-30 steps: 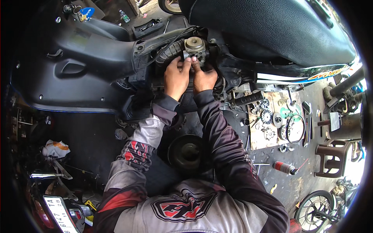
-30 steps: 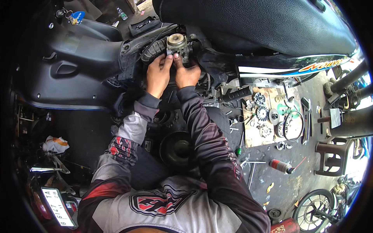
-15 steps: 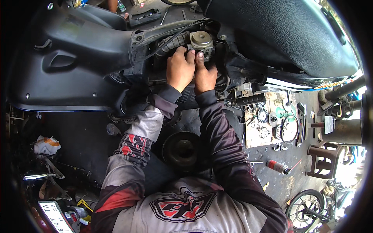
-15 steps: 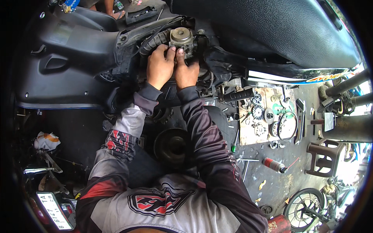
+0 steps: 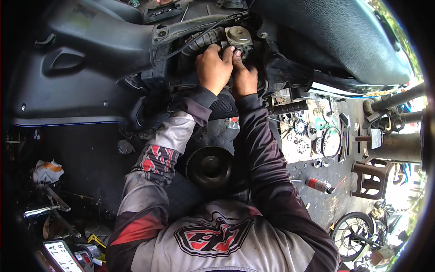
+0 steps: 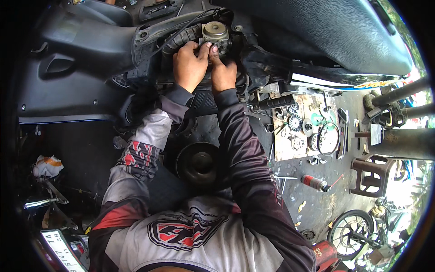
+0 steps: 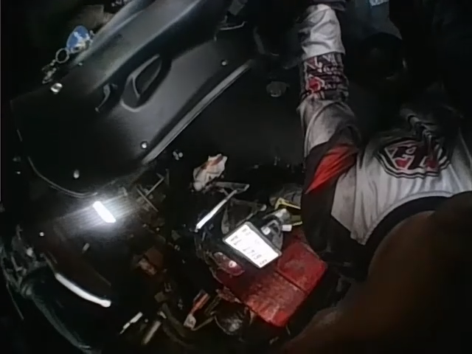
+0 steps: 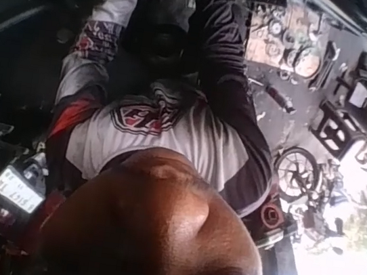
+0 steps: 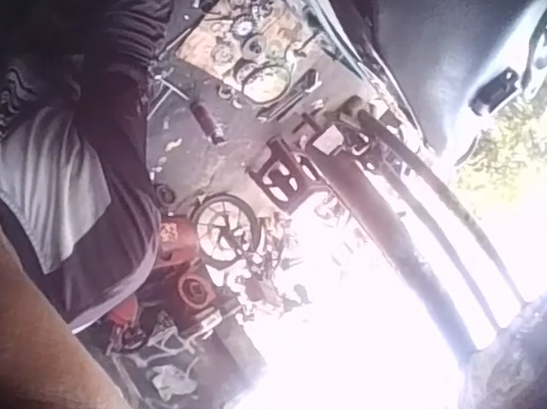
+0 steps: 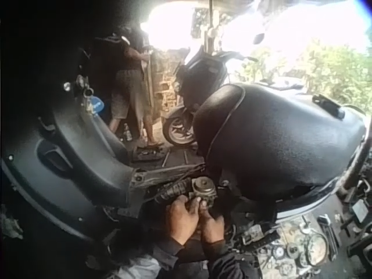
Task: Cleaning and reassembling a motorcycle carburetor before installing it back into the engine area.
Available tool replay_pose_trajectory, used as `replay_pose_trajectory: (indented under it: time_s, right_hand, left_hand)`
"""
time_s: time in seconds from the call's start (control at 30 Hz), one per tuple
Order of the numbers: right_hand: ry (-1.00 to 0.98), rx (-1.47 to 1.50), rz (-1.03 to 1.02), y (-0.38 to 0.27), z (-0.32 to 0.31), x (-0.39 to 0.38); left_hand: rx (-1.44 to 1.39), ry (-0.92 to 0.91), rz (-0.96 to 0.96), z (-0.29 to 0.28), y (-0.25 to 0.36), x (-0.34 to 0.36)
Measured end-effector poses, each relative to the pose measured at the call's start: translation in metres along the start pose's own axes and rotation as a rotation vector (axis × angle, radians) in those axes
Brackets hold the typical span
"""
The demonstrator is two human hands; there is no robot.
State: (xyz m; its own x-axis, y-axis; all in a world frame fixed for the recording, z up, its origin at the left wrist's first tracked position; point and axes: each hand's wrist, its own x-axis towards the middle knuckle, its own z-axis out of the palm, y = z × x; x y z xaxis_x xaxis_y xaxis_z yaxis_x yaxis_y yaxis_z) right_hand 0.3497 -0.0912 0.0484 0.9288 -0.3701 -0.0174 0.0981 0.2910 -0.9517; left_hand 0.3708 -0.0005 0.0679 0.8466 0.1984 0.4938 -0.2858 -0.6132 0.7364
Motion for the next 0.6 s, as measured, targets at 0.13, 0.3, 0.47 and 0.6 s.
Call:
replay_pose_trajectory:
  time_s: [0.13, 0.3, 0.47, 0.6]
  right_hand:
    - [-0.091, 0.084, -0.024, 0.024, -0.004, 0.01]
    - [-0.041, -0.137, 0.029, 0.022, 0.003, 0.022]
    - [0.069, -0.422, 0.072, 0.031, -0.004, 0.034]
    - [-0.038, -0.298, 0.04, 0.021, 0.0, 0.024]
  left_hand:
    - [-0.06, -0.023, -0.101, 0.0, 0.008, -0.001]
    - [-0.07, -0.018, -0.068, 0.001, 0.001, 0.001]
    - [-0.092, -0.25, -0.006, -0.016, -0.015, 0.008]
    - [-0.188, -0.307, 0.103, -0.014, -0.024, 0.001]
